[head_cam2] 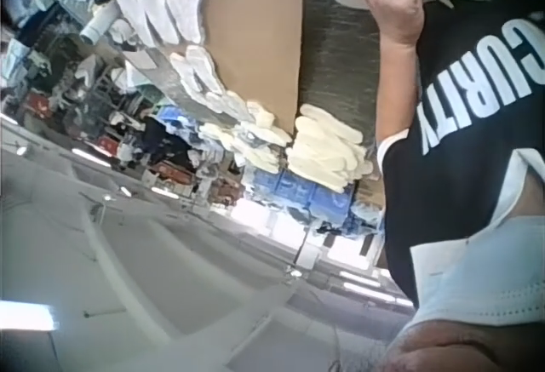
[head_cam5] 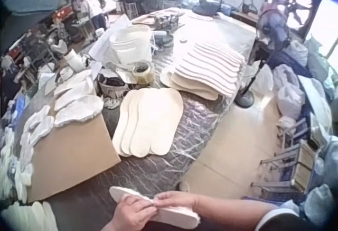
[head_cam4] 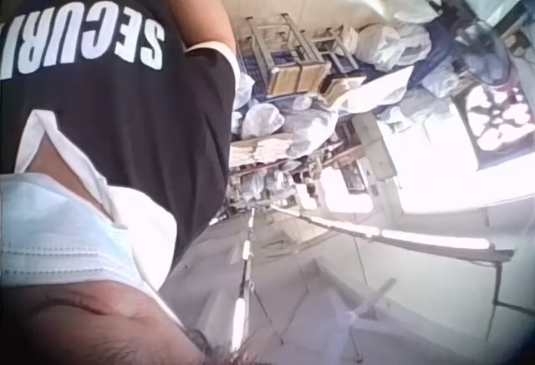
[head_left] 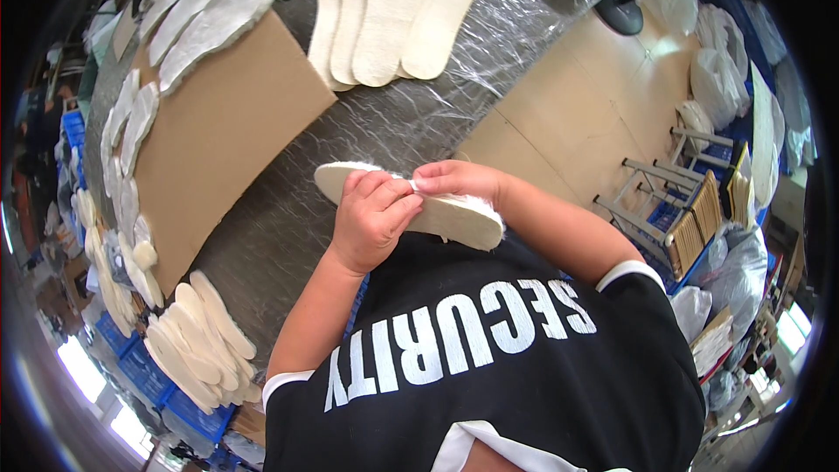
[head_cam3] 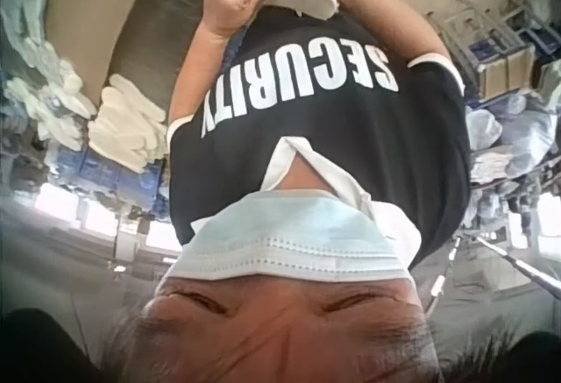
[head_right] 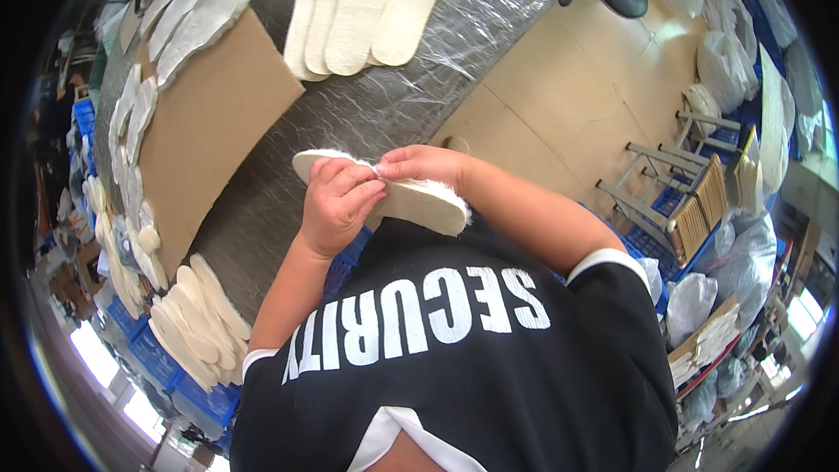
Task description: Assembling and inspecting white shoe insoles at a factory workbench.
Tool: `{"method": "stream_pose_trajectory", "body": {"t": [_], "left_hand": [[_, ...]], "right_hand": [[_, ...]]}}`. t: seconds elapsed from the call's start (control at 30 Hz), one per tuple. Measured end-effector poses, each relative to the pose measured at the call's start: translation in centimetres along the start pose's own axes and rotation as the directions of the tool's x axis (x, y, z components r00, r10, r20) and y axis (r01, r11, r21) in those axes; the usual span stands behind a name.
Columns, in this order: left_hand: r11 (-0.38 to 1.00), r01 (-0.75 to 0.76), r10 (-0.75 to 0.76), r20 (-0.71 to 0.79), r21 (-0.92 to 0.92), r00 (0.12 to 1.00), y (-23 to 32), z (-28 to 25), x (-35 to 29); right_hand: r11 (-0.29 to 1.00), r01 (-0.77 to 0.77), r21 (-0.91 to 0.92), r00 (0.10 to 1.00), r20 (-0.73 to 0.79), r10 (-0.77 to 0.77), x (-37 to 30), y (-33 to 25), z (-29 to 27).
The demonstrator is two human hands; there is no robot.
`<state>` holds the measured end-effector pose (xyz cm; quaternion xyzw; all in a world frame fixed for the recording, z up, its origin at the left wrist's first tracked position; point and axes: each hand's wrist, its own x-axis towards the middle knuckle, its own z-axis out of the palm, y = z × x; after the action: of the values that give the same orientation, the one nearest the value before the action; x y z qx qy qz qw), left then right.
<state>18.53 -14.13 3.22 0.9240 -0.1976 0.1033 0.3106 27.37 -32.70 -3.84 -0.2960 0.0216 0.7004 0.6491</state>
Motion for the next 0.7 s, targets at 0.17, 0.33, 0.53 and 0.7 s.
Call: {"method": "stream_pose_trajectory", "body": {"t": [0.17,0.33,0.53,0.7], "left_hand": [[0.997,0.064,-0.063,0.037,-0.039,0.997,0.9,0.8,-1.1],[0.97,0.214,-0.204,0.101,-0.111,0.974,1.8,0.1,-1.9],[0.938,0.327,-0.296,0.227,-0.115,0.928,2.5,-1.5,-3.2],[0.937,0.309,-0.252,0.303,-0.16,0.919,2.3,-2.2,-4.0]], "right_hand": [[0.99,-0.037,-0.136,0.997,0.056,0.045,1.6,0.9,-1.6],[0.964,-0.149,-0.22,0.988,0.014,0.156,1.8,0.6,-0.5],[0.78,-0.187,-0.597,0.982,-0.122,0.141,1.6,0.0,2.3],[0.694,-0.196,-0.693,0.976,-0.206,0.07,1.9,0.2,3.2]]}}
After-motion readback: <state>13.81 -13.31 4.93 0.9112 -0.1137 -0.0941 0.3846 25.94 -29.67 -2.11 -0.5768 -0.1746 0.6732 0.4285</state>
